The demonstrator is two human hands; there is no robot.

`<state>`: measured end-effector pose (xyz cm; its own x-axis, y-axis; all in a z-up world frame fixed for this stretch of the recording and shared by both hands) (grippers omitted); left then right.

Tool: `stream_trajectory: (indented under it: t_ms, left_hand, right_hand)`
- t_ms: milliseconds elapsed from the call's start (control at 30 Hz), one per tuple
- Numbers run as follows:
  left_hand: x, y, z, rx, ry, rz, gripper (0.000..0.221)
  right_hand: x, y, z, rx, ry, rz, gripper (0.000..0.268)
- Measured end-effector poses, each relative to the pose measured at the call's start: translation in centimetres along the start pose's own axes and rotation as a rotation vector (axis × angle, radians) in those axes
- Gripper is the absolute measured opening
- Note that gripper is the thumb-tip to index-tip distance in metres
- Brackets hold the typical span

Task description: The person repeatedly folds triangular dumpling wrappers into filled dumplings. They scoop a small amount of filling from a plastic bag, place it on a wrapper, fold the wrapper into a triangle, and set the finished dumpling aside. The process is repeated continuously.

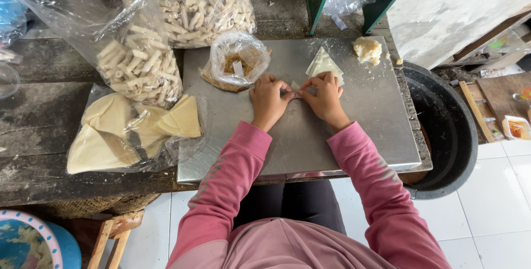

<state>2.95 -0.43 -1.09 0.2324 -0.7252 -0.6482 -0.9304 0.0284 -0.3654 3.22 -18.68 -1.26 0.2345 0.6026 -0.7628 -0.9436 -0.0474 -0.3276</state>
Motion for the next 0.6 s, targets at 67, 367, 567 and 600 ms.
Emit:
stream_trajectory:
  t_ms: [67,367,567,600]
  left_hand:
    - [0.1,-0.2,-0.3,0.083,-0.029,-0.007,0.013]
    - [-0.1,0.4,-0.5,0.283,-0.145,-0.017,0.007]
    - [-0.6,0.3,-0.5,0.066,-0.077,0.083,0.013]
    - [-0.7,0.3,-0.4,0.04,-0.058,0.052,0.016]
  right_hand:
    - [-0.2,0.0,0.3,-0.055,0.01,-0.022,0.015]
    - [-0.9,0.6,0.4,-0.262,0.067,0.009,0.016]
    - [-0.8,0.5,0.7,-0.127,0.013,0.053,0.015]
    - [-0.9,0.6,0.9,-0.097,-0.014,0.055,0.016]
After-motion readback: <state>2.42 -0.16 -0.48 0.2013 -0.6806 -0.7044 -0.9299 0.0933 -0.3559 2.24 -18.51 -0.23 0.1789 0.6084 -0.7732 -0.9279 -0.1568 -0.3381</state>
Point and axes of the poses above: each hand's wrist, its own y-axis away from the middle knuckle, its own x-axis out of the palm, z = x × y, the point moved 2 cm from there along -y, towards the middle knuckle
